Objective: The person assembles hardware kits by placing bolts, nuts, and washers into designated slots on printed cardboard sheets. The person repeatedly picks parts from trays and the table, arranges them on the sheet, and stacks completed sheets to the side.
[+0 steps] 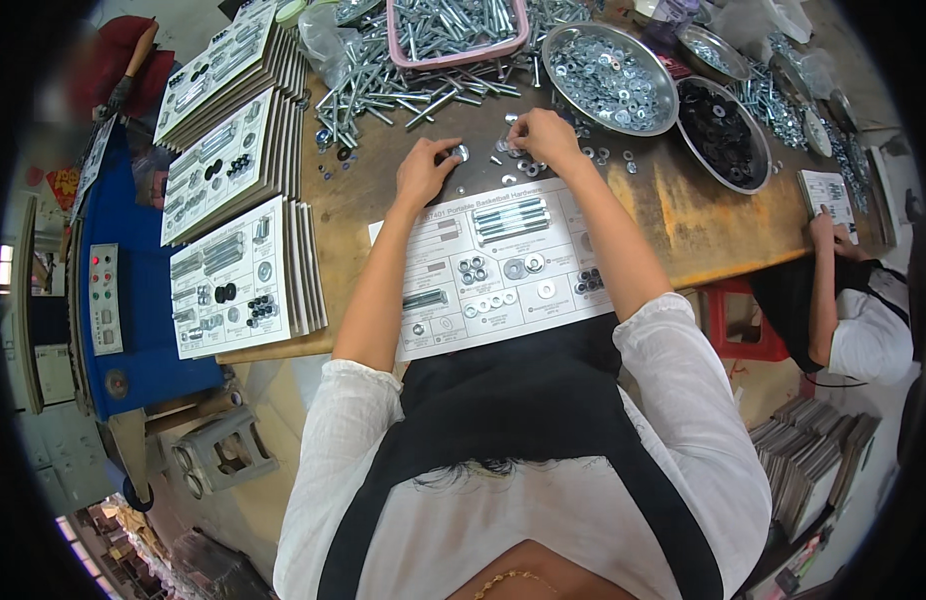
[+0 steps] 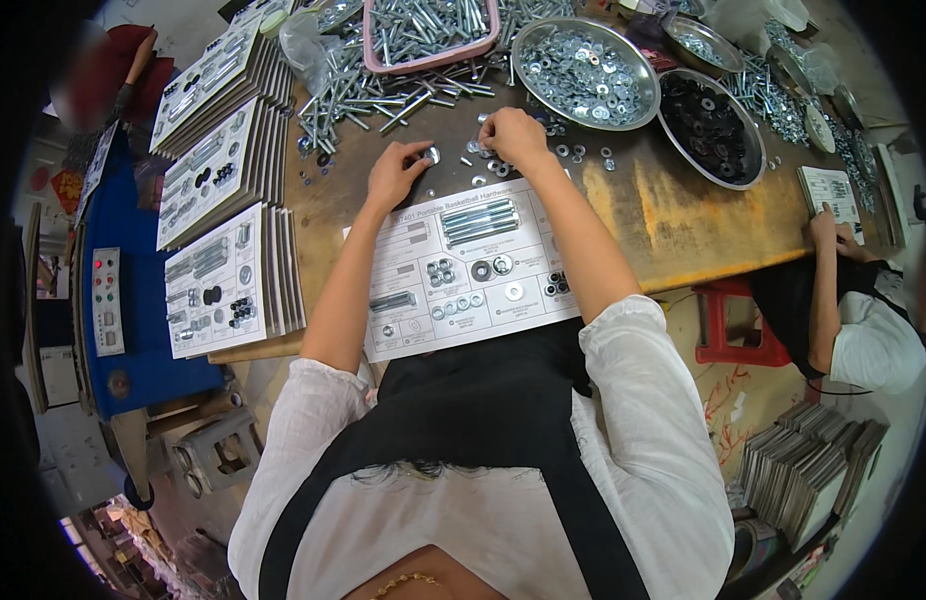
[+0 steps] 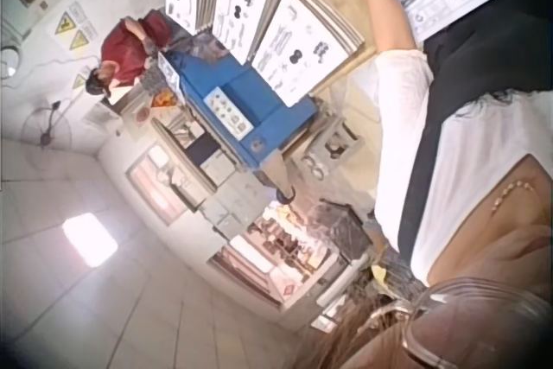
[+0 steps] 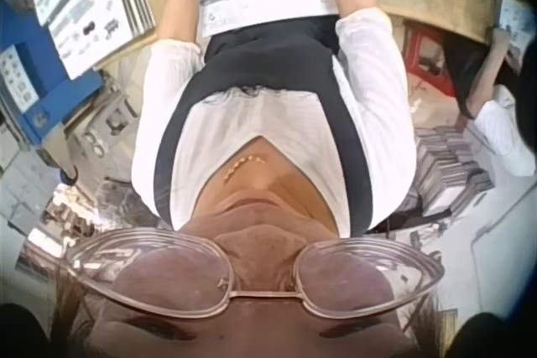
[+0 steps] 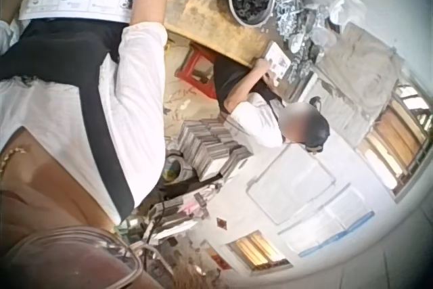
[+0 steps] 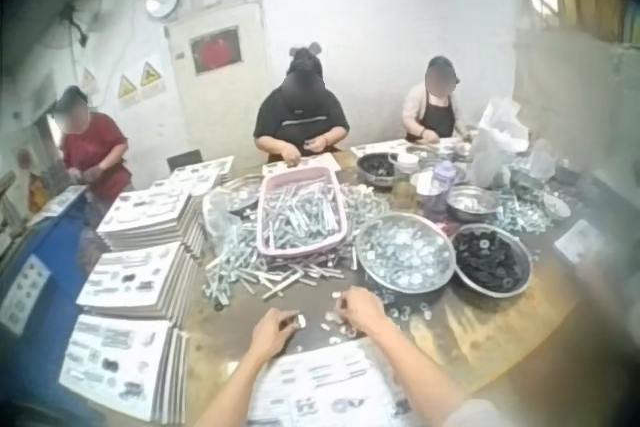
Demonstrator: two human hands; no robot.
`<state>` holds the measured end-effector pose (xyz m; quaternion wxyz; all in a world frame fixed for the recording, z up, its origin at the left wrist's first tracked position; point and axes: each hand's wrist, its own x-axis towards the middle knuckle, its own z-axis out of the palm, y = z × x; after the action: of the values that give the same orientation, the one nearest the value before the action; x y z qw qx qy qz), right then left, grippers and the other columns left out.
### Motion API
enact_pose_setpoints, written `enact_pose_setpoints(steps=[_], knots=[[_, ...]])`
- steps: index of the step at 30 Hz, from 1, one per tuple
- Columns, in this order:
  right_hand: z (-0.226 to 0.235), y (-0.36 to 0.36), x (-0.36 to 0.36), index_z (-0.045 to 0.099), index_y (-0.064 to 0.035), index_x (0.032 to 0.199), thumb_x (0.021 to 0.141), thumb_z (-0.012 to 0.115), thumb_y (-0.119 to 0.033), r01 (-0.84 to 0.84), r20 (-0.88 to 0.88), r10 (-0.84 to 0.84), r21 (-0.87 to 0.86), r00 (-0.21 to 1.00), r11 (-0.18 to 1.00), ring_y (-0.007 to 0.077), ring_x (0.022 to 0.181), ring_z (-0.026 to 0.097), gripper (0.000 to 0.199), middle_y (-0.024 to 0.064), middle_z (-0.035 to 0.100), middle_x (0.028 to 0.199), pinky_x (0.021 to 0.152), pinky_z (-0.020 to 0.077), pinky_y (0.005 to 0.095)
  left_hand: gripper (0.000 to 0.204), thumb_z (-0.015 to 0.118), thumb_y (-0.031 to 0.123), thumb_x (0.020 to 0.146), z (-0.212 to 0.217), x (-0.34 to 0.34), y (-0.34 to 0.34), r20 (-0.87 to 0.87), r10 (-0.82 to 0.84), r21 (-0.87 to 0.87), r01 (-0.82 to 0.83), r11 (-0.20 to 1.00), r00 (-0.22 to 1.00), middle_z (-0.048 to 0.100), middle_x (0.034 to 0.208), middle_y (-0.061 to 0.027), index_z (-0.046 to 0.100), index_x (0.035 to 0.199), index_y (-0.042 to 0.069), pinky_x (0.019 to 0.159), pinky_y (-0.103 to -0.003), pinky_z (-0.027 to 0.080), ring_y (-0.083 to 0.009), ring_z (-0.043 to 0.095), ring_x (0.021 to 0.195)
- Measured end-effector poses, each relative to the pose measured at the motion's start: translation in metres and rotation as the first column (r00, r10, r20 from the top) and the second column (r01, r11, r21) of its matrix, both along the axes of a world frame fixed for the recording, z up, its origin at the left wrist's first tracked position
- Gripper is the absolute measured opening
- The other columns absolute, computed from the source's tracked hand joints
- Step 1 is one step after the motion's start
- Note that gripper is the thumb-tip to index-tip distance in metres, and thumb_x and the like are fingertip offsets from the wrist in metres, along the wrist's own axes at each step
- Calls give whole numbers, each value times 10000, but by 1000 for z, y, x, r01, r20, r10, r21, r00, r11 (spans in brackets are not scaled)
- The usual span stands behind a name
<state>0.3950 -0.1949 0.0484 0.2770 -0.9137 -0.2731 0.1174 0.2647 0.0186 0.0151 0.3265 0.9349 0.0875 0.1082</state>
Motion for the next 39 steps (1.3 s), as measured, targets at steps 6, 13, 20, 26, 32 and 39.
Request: enact_pose_setpoints(steps=[6,13,20,26,32,39], knots=[[2,-1,-11,765,-196,937,718,791,-217,-21,76,13,101,997,995,253,852,685,221,45,722,899,733,534,380,310,690,244,855,0,-1,8,-44,-59,-39,58,998,997,595,921,-44,704,1164,264,728,-310,459,-195,564,789],[-2,3,-7,779,-190,885,735,781,-244,47,19,-49,109,999,993,256,799,693,159,60,731,832,697,532,371,306,689,195,847,2,-4,7,-19,-93,-162,89,983,995,602,930,-25,704,1153,202,741,-302,462,-179,573,809],[6,22,-22,779,-178,859,751,767,-275,79,-4,-80,237,997,968,272,744,692,145,89,721,788,685,535,366,256,591,147,915,-4,-7,7,128,-74,-263,105,959,989,609,952,-43,690,1151,149,796,-301,462,-211,605,899],[12,58,-54,765,-151,872,769,740,-243,-50,-41,60,211,997,976,282,781,687,140,64,722,814,705,537,381,241,584,140,926,-8,-10,7,164,-9,-314,60,948,986,610,945,-42,691,1141,124,815,-289,456,-200,602,899],[-20,54,-45,705,-107,1027,750,731,-85,-51,34,43,305,998,951,285,918,676,280,106,708,1018,777,532,377,266,656,174,885,5,-13,-4,68,16,-183,-4,983,998,600,902,-56,696,1145,137,755,-297,467,-191,591,797],[-14,56,-54,668,-97,1032,750,715,-69,-39,28,33,249,999,968,260,842,692,287,48,730,876,740,538,373,224,709,166,837,7,-12,-1,49,-16,-114,21,993,999,632,887,-89,727,1045,85,736,-326,491,-219,618,780]])
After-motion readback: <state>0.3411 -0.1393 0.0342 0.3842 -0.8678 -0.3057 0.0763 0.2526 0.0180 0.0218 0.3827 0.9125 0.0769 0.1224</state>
